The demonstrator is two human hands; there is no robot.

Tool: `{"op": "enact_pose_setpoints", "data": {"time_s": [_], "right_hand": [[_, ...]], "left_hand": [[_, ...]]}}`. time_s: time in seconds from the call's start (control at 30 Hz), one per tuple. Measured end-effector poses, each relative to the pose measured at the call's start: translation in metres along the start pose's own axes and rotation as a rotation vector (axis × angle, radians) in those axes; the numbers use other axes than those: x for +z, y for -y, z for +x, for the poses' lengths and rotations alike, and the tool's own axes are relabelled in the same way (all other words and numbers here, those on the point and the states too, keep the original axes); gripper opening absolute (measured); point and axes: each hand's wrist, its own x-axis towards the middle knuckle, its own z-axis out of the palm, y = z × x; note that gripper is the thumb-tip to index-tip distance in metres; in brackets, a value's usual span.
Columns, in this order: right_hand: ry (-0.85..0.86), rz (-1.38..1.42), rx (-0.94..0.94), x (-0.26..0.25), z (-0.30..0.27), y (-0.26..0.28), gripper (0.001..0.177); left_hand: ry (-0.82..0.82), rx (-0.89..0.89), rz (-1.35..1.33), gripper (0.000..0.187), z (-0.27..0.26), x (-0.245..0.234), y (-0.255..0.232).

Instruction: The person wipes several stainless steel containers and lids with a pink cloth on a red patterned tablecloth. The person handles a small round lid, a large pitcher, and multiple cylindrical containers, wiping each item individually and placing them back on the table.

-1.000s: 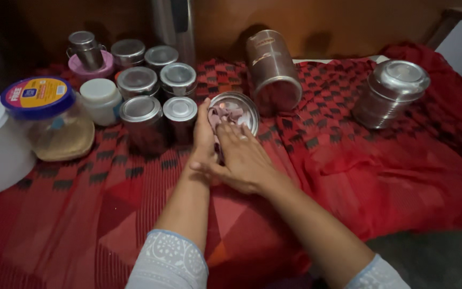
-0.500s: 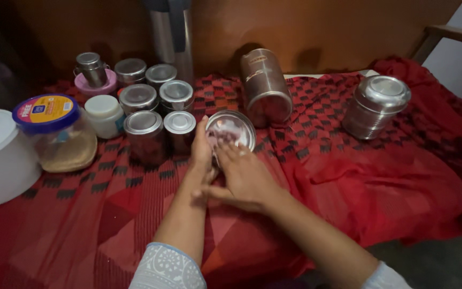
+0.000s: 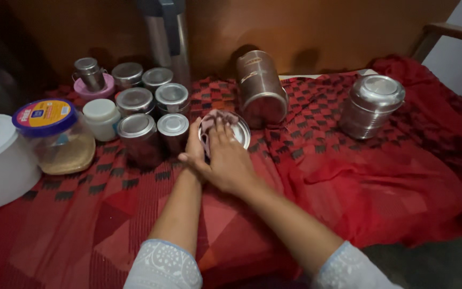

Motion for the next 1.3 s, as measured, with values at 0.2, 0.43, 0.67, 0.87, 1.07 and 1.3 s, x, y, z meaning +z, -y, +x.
{"op": "enact_pose_setpoints", "data": {"time_s": [0.2,0.43,0.67,0.87,1.07,1.3], "right_hand": [[-0.02,0.185,-0.056,-0.027,-0.046,-0.004,0.046],[-0.321,0.068,-0.237,-0.07,-0.003,-0.029,0.043],[-0.038,-0.041,-0.543,-0.056,0.031,-0.023,0.064],[0.099,-0.363,-0.42,-0.051,0.05,-0.034,0.028],[-0.142,-0.16,-0.205,-0.061,0.025,-0.062,0.024],[-0.387,-0.129,0.385,-0.028,-0.031,-0.061,0.018]], "left_hand": [[-0.236,-0.368,0.013,0.058,-0.013,0.011,-0.006],[-0.181,-0.179,0.041,0.053,-0.019,0.048,-0.012],[-0.051,-0.085,0.105,0.069,-0.024,0.054,-0.015],[-0.27,-0.172,0.086,0.065,-0.018,0.043,-0.007],[-0.324,-0.074,0.2,0.039,-0.011,0.026,0.01],[-0.403,0.12,0.676,0.045,-0.018,0.022,0.026]]}}
